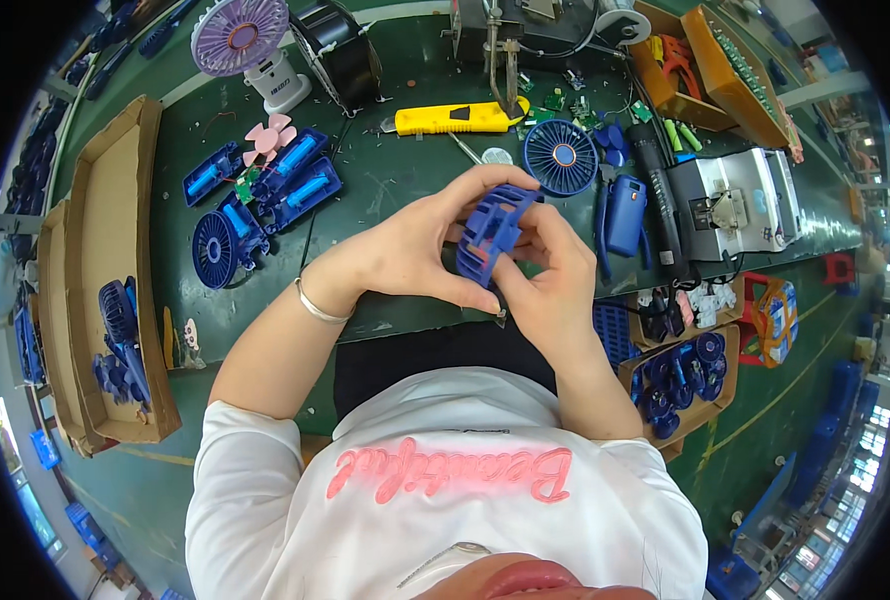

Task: The person assembles mini handheld fans by connecting circuit boards to fan housings by hand, driving screws into a fan motor with an electric screwdriver, turning on an assembled fan, and taking additional circuit boards from a tray to fit onto other fan parts.

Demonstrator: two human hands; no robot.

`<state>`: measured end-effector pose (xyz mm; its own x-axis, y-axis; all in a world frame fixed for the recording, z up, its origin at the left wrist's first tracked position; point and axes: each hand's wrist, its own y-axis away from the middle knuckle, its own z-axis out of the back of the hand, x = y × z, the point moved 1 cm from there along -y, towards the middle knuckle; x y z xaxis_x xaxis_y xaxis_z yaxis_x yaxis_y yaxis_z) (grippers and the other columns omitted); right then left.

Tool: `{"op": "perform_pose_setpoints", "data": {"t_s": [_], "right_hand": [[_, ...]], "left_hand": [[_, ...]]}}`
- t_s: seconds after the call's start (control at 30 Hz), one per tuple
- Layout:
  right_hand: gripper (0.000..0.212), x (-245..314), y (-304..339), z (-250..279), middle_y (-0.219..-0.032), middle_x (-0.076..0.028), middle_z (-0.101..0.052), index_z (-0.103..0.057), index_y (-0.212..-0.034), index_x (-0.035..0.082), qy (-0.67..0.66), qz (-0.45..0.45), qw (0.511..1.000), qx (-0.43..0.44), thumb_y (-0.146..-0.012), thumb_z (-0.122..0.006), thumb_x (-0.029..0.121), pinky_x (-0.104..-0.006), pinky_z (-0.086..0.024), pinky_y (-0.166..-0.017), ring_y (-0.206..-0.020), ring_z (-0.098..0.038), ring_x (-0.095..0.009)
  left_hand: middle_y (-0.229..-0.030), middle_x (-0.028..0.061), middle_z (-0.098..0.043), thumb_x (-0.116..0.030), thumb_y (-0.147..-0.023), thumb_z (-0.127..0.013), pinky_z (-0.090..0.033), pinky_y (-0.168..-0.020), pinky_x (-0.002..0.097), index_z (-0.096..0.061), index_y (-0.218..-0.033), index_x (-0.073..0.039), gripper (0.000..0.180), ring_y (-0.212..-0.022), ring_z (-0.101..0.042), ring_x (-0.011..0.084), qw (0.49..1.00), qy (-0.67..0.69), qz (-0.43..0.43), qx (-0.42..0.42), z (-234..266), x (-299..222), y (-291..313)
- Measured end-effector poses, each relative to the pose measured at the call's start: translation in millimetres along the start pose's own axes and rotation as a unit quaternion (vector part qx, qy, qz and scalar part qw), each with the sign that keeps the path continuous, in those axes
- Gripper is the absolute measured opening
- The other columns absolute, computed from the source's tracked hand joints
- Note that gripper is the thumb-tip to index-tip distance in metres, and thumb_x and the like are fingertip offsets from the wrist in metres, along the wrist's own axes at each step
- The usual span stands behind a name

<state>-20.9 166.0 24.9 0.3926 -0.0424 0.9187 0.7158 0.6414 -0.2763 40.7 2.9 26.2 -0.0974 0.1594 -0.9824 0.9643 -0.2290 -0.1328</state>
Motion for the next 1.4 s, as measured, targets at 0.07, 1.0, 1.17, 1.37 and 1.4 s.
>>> {"op": "perform_pose_setpoints", "data": {"t_s": [0.07, 1.0, 1.17, 1.37, 1.4], "right_hand": [[0.033, -5.5, 4.7, -0.1, -0.090, -0.011, -0.062, -0.060, -0.101, -0.002, -0.026, -0.004, 1.000, -0.008, -0.070, -0.069, -0.005, -0.0285, -0.054, -0.063, -0.075, -0.067, -0.017], [0.033, -54.4, 15.6, 24.8, -0.121, -0.012, -0.051, -0.050, -0.128, -0.006, -0.120, 0.001, 0.960, -0.251, -0.100, -0.039, 0.007, -0.0287, -0.048, -0.081, -0.091, -0.058, -0.015], [0.037, -38.6, 24.8, 33.6, -0.129, -0.016, -0.050, -0.043, -0.135, -0.007, 0.018, 0.137, 0.955, -0.262, -0.100, -0.039, 0.005, -0.0361, -0.047, -0.091, -0.102, -0.059, -0.021], [0.050, -0.5, 8.1, 31.5, -0.117, -0.019, -0.060, -0.054, -0.122, -0.005, 0.095, 0.266, 0.955, -0.086, -0.076, -0.072, 0.003, -0.0371, -0.046, -0.094, -0.105, -0.059, -0.032], [0.047, -1.9, 7.6, 31.1, -0.118, -0.019, -0.060, -0.054, -0.121, -0.005, 0.082, 0.264, 0.956, -0.102, -0.078, -0.070, 0.003, -0.0366, -0.045, -0.094, -0.105, -0.059, -0.031]], "left_hand": [[-0.127, 0.0098, -0.049, -0.008, -0.063, -0.087, -0.040, -0.104, 0.0340, -0.031, -0.143, -0.006, 0.098, -0.118, -0.050, 0.0187, 1.000, -0.008, 0.009, 0.007, -2.9, 0.7, -0.2], [-0.125, 0.0135, -0.049, -0.028, -0.060, -0.089, -0.046, -0.093, 0.0370, -0.042, -0.142, -0.017, 0.096, -0.111, -0.052, 0.0273, 0.959, -0.244, -0.081, -0.118, -12.7, -6.2, -1.9], [-0.127, 0.0149, -0.056, -0.049, -0.094, -0.054, -0.052, -0.091, 0.0376, -0.036, -0.141, 0.002, 0.072, -0.113, -0.059, 0.0225, 0.972, 0.227, 0.059, -0.024, -12.6, 10.1, 4.1], [-0.128, 0.0192, -0.056, -0.045, -0.101, -0.036, -0.056, -0.087, 0.0464, -0.043, -0.136, 0.002, 0.059, -0.111, -0.062, 0.0321, 0.884, 0.444, 0.144, 0.018, -5.7, 10.1, 10.9], [-0.128, 0.0218, -0.055, -0.047, -0.100, -0.035, -0.056, -0.086, 0.0463, -0.042, -0.137, 0.002, 0.062, -0.111, -0.061, 0.0373, 0.877, 0.456, 0.152, -0.004, -5.9, 9.2, 10.2]]}}
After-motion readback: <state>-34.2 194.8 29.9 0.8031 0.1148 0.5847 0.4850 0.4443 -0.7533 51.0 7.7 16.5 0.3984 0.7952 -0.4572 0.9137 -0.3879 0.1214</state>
